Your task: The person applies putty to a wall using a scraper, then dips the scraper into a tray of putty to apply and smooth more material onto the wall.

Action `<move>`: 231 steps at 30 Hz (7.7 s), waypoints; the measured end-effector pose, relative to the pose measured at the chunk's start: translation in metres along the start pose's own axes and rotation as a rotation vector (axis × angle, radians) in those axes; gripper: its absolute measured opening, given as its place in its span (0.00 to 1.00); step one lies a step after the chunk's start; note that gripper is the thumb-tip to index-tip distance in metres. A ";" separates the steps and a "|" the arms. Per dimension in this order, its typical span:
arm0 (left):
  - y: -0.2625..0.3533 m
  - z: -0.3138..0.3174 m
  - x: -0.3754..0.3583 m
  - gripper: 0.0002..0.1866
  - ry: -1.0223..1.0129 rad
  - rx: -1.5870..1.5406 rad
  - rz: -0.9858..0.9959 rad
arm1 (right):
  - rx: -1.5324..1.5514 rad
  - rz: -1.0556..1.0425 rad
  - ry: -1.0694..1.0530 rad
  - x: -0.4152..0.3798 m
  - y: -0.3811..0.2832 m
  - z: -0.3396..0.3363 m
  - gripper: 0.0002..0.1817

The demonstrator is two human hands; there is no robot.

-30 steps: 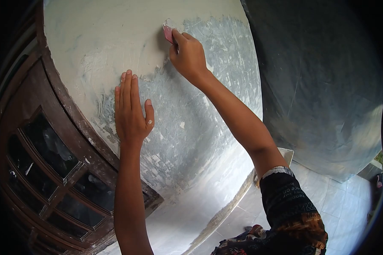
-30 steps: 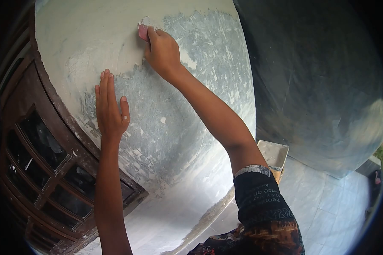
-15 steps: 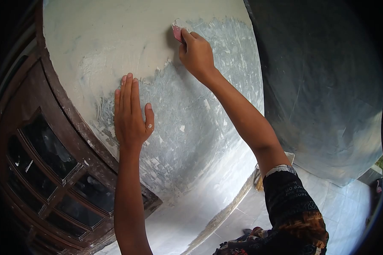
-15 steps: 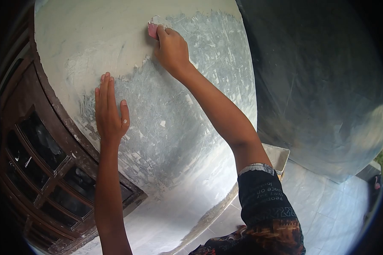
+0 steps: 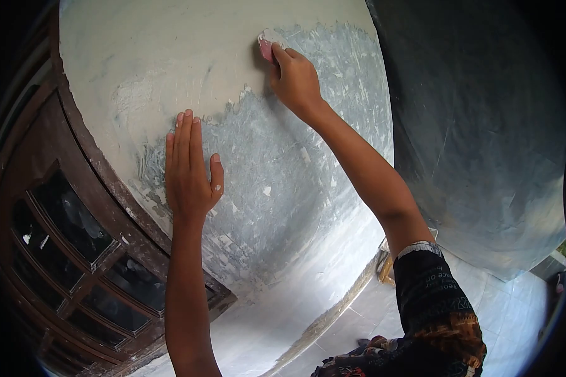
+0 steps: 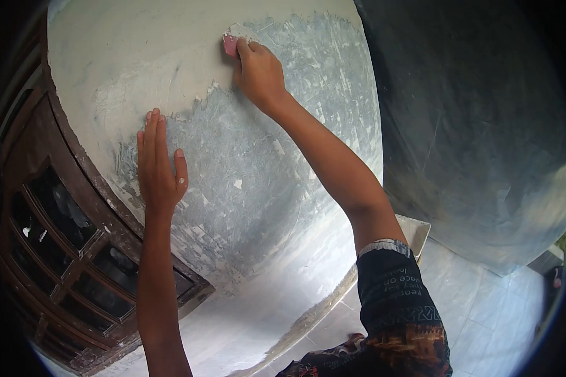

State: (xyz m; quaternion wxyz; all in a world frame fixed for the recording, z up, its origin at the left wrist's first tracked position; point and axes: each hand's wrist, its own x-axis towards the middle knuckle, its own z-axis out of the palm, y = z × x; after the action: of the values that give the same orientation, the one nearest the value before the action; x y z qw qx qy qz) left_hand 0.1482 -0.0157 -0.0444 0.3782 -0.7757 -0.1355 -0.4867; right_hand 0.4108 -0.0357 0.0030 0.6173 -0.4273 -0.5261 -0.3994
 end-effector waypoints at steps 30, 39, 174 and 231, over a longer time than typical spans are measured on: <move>0.046 0.032 -0.040 0.31 0.134 -0.229 -0.145 | 0.964 0.946 -0.280 -0.163 -0.029 -0.126 0.10; 0.169 0.098 -0.069 0.31 0.002 -0.437 -0.267 | 1.170 1.293 -0.146 -0.224 0.056 -0.193 0.08; 0.651 0.408 -0.375 0.35 -1.246 -1.036 -1.277 | -0.164 0.905 -1.801 -0.836 0.503 -0.217 0.10; 0.608 0.368 -0.266 0.32 -0.990 -0.864 -1.252 | 1.159 2.161 -1.020 -0.659 0.504 -0.325 0.20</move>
State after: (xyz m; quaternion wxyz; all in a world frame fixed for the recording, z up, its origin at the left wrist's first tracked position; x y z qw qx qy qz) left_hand 0.6097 -0.1210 -0.6372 -0.3808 -0.7551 -0.4850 -0.2226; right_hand 0.9018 -0.1561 -0.7305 0.4486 -0.4057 -0.1883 0.7738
